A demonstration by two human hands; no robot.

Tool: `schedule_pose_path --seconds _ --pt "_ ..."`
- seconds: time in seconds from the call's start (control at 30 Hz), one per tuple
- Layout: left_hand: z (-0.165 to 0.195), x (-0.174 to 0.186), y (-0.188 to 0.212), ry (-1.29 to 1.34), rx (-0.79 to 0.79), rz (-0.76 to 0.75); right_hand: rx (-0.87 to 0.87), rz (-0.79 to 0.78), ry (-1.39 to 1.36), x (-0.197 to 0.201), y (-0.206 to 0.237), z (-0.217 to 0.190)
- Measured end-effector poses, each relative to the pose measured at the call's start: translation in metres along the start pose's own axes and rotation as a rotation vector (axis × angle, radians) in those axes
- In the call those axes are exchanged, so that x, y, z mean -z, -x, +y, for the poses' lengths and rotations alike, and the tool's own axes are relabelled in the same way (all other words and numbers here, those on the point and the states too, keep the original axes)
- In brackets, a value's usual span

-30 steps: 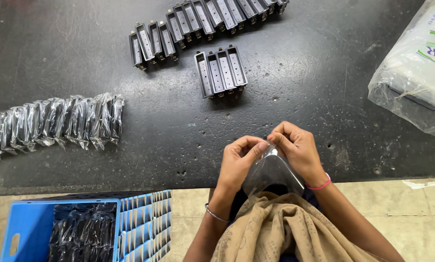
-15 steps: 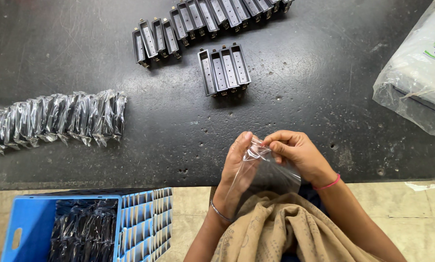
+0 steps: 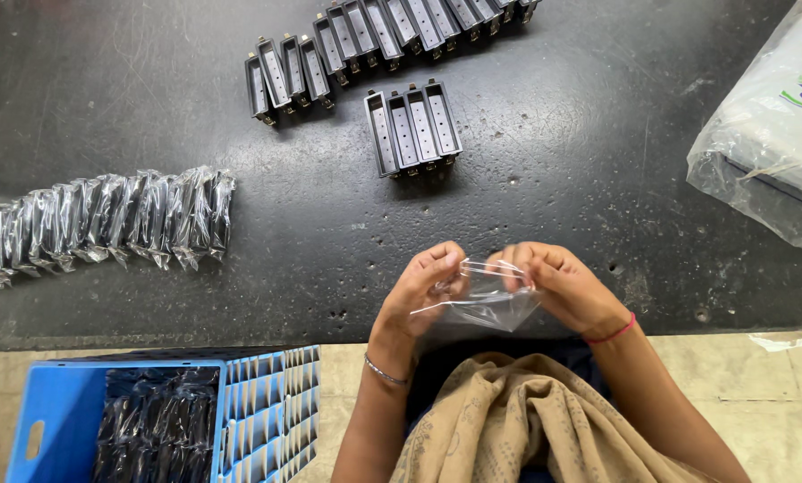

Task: The person repeatedly picks small black rectangular electronic components from a table, places each into a clear plastic bag, seals the bag, and sets it aside. The process is repeated for multiple components, with finished packages accumulating on the table.

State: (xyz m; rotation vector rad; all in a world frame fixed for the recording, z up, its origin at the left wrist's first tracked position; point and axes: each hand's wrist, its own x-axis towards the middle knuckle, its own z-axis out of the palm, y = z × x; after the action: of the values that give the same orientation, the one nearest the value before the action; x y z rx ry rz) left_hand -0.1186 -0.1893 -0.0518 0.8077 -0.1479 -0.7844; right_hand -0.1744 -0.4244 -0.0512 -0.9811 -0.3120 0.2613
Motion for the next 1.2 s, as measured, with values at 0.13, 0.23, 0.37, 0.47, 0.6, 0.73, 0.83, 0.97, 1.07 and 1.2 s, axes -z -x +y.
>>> schedule_pose_path --seconds 0.13,0.23,0.37,0.47,0.6,0.73,0.83,0.97,1.07,1.2 --pt "0.0 -0.007 -0.002 0.139 -0.031 -0.148 -0.04 -0.097 -0.346 0.005 0.002 0.009" --pt "0.005 -0.013 -0.001 0.295 -0.134 -0.189 -0.144 -0.073 -0.46 0.009 0.003 0.003" --pt "0.01 -0.016 0.0 0.372 -0.172 -0.145 -0.396 -0.08 -0.324 0.004 0.001 -0.004" --pt "-0.001 -0.018 -0.008 0.288 -0.181 -0.141 -0.415 -0.26 -0.311 -0.002 0.001 0.0" --pt "-0.033 -0.026 -0.024 0.186 -0.043 -0.052 0.011 -0.459 -0.039 -0.008 0.008 0.008" --pt "-0.082 -0.04 -0.021 0.301 0.088 -0.024 0.36 0.049 0.621 -0.01 0.002 0.007" --pt "-0.111 -0.045 -0.011 0.321 0.056 -0.134 0.669 0.123 0.697 -0.01 -0.017 0.0" --pt "-0.13 -0.049 -0.009 0.149 0.148 -0.06 0.682 0.386 1.002 -0.015 -0.028 -0.013" --pt "-0.13 -0.055 0.003 0.069 0.157 -0.043 0.631 0.543 1.21 -0.013 -0.034 -0.026" --pt "-0.093 -0.053 0.007 -0.31 0.078 0.016 0.632 0.493 1.495 -0.016 -0.039 -0.028"
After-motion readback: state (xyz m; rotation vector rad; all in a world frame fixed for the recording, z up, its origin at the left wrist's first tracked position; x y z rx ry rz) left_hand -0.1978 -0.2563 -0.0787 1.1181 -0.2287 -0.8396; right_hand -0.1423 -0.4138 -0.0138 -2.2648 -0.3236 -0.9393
